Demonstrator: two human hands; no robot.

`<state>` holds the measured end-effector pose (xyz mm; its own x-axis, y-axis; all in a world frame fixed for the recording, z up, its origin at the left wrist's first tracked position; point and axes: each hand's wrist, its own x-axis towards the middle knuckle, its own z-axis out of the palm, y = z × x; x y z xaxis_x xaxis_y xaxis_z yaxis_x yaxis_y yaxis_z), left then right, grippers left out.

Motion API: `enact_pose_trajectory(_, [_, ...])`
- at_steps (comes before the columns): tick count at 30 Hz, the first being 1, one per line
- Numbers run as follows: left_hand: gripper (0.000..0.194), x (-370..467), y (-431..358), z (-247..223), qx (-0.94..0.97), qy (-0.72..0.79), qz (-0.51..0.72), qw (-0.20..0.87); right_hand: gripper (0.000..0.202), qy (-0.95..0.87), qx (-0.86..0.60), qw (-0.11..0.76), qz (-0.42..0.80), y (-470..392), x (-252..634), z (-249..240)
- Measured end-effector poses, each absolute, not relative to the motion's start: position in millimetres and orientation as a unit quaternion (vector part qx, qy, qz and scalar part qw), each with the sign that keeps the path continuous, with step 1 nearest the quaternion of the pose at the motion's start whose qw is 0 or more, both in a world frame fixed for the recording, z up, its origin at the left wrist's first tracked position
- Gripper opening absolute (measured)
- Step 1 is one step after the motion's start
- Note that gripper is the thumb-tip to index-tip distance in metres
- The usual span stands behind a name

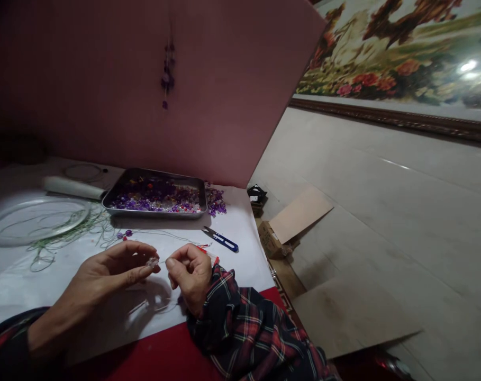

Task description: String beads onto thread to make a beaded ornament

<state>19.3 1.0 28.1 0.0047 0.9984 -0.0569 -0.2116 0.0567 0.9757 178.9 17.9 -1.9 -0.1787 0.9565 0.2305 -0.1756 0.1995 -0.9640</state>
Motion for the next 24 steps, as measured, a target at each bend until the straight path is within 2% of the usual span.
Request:
enact_pose_trajectory(6, [0.021, 19.4, 0.3, 27.7, 0.426, 0.431, 0.522, 0.600, 0.024, -0.580, -0.368, 0.534, 0.493, 12.3, 176.6, 2.5])
enact_pose_trajectory(12, [0.023, 24.3, -3.7, 33.9, 0.379, 0.452, 0.558, 0.584, 0.024, -0.586, -0.385, 0.572, 0.427, 5.6, 176.5, 5.8])
enact_pose_trajectory(24, [0.023, 22.6, -3.3, 28.6, 0.363, 0.432, 0.546, 0.619, 0.023, -0.639, -0.407, 0.555, 0.344, -6.4, 174.4, 19.0])
